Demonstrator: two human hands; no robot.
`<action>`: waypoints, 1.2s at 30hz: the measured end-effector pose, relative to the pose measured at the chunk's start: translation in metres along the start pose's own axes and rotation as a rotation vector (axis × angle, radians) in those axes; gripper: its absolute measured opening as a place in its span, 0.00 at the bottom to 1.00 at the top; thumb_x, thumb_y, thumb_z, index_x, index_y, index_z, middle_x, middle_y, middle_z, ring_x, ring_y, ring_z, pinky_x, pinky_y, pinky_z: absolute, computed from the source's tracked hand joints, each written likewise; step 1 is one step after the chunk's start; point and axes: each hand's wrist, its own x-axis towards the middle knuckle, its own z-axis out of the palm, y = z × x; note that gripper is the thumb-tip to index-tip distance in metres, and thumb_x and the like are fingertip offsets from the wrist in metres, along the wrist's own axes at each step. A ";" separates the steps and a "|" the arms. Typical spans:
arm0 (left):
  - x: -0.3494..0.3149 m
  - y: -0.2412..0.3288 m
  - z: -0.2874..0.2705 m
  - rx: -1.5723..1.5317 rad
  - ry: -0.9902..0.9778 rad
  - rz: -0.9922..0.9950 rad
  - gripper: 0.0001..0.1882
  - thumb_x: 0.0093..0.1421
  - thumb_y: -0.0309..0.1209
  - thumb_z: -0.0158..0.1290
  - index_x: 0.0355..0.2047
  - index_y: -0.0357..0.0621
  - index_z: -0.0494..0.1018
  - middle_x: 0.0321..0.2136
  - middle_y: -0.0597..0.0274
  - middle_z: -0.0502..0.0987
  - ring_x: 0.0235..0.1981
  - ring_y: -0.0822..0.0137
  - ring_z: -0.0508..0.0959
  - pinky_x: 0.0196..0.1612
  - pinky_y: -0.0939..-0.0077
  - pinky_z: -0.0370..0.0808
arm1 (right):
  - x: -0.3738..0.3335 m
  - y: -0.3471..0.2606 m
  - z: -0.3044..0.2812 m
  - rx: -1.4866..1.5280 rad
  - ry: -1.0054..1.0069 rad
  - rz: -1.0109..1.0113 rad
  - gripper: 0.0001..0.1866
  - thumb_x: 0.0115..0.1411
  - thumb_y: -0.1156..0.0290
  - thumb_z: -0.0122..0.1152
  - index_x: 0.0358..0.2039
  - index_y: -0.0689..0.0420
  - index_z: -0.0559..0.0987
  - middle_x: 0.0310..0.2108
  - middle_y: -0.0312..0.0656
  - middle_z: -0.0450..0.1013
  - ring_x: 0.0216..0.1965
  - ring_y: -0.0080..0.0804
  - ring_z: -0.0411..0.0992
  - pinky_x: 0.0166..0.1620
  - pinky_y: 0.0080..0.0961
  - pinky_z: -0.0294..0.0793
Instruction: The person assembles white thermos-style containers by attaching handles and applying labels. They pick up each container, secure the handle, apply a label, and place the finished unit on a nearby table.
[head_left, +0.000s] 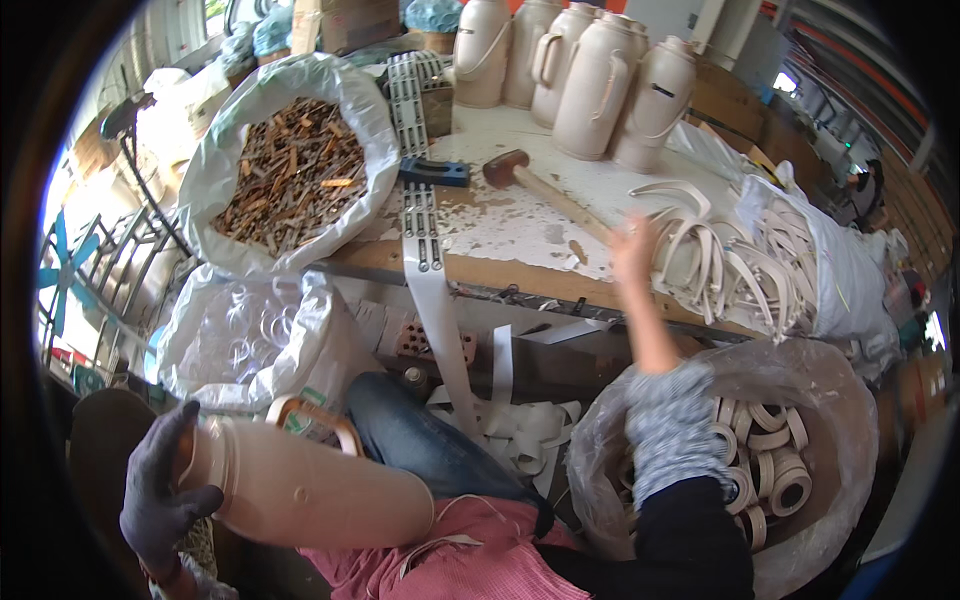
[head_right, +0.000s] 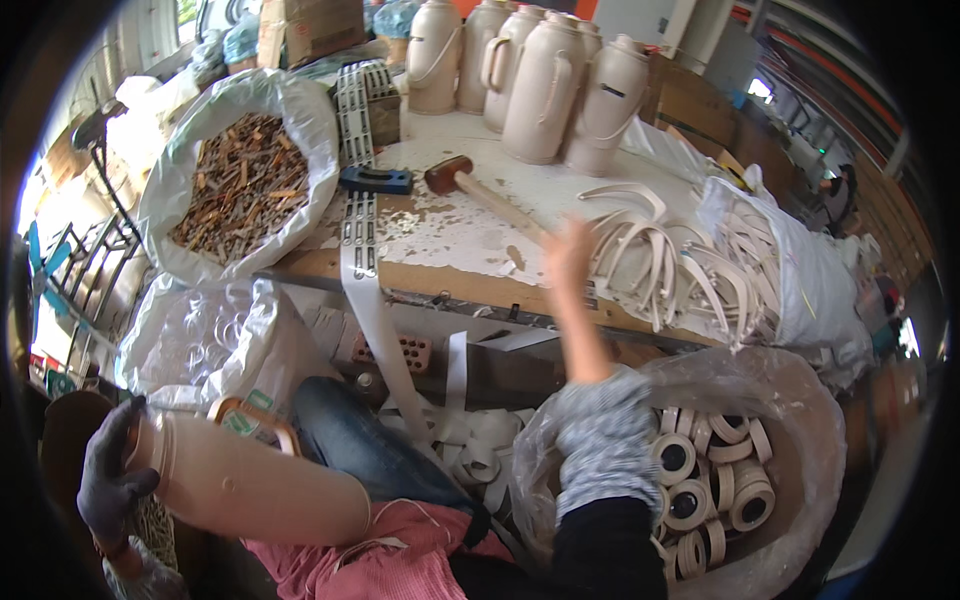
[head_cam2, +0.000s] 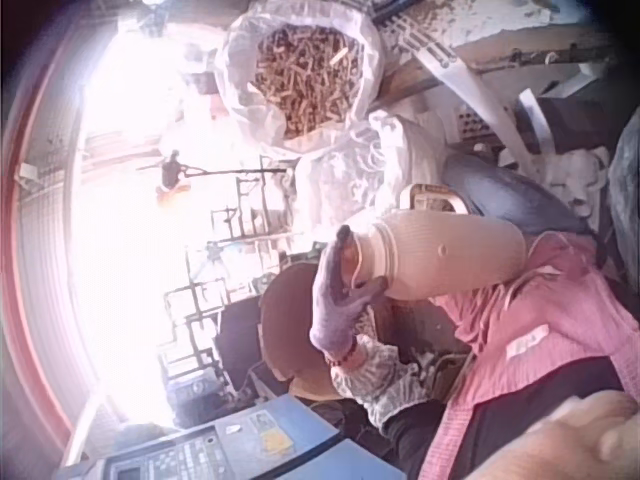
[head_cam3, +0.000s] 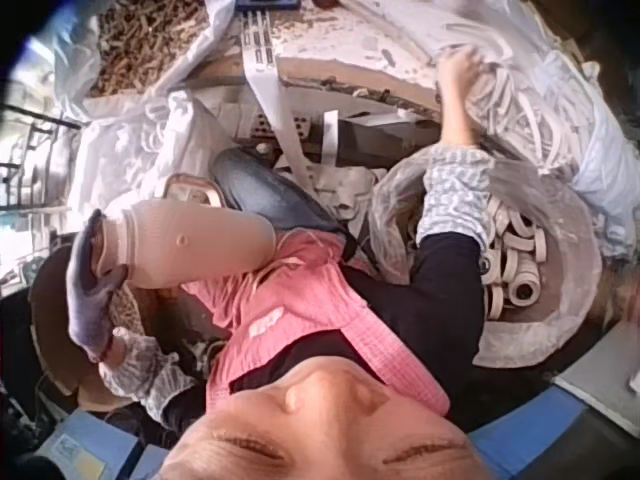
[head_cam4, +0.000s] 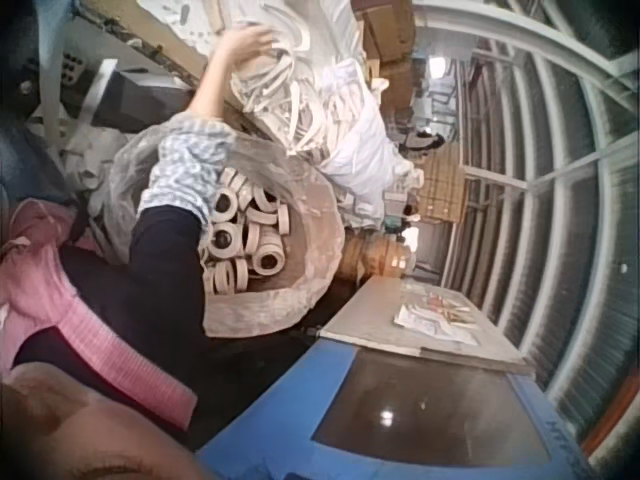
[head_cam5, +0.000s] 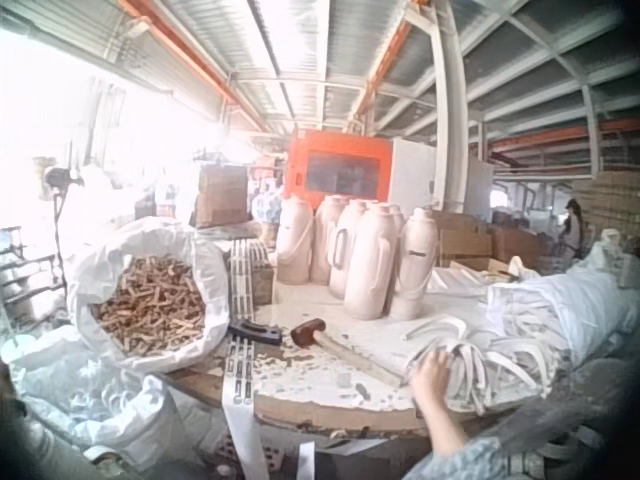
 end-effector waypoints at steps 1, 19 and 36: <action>-0.004 -0.005 0.004 -0.198 0.067 0.026 0.28 0.35 0.20 0.57 0.43 0.37 0.74 0.46 0.48 0.74 0.48 0.55 0.73 0.53 0.66 0.68 | 0.013 0.048 -0.008 -0.273 0.122 0.064 0.21 0.65 0.58 0.48 0.56 0.53 0.67 0.44 0.49 0.74 0.47 0.43 0.72 0.50 0.40 0.70; -0.052 0.005 0.094 0.408 0.126 0.762 0.17 0.34 0.28 0.67 0.25 0.53 0.72 0.40 0.58 0.73 0.38 0.52 0.76 0.34 0.60 0.77 | -0.160 -0.282 0.003 1.840 -0.564 0.495 0.21 0.69 0.64 0.44 0.57 0.64 0.64 0.15 0.27 0.56 0.12 0.13 0.52 0.15 0.13 0.53; -0.077 -0.035 0.051 0.017 0.312 0.356 0.33 0.56 0.65 0.47 0.41 0.47 0.74 0.46 0.50 0.72 0.41 0.54 0.74 0.45 0.55 0.71 | -0.217 -0.330 -0.012 1.504 -0.827 0.516 0.18 0.68 0.72 0.42 0.57 0.62 0.63 0.19 0.33 0.62 0.11 0.13 0.51 0.17 0.15 0.57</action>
